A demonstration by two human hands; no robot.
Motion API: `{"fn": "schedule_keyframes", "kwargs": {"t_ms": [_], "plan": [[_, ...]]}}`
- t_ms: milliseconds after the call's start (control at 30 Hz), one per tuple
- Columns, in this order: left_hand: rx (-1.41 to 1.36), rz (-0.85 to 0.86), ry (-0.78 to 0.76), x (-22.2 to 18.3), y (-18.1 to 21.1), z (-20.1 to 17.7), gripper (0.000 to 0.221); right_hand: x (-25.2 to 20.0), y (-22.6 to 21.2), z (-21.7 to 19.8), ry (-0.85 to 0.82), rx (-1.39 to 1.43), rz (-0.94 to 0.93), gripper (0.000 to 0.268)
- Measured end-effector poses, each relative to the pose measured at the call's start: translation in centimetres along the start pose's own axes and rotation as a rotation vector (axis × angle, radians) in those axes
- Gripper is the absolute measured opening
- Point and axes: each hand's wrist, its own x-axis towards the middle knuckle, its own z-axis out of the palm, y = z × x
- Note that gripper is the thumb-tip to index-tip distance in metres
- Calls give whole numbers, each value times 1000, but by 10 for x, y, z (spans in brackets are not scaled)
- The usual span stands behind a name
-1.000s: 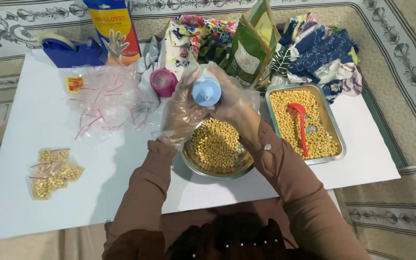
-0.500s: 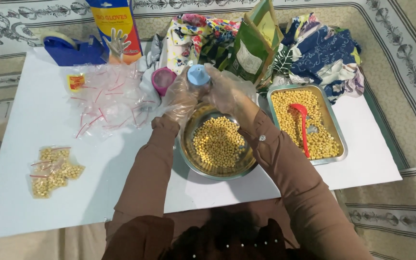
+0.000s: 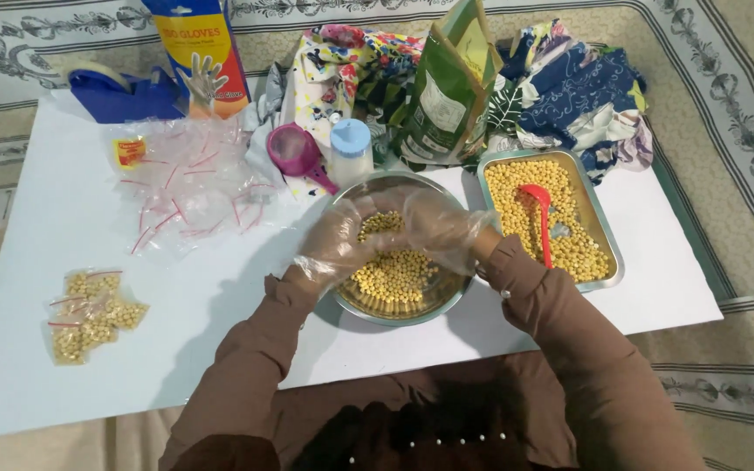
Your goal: Manually filling small plastic bags with nuts from a bowl and a tray, occasionally using a scoop and a small bottle.
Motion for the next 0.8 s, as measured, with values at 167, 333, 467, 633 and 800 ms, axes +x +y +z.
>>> {"fn": "schedule_keyframes", "kwargs": {"t_ms": [167,333,467,633,800], "plan": [[859,-232,-626,-8,-96,48,110,37,108,9,-201,-1069,-335,133],[767,-200,-364,-11,-125,88,74,31,119,36,195,-1283,-599,57],[-69,-1053,-168,7,-19,54,50,48,156,40,172,-1374,-770,8],[93,-926,-210,12,-56,74,59,20,85,48,89,-150,3,20],[-57,-981,-37,14,-76,76,52,31,86,35,32,425,293,47]]}}
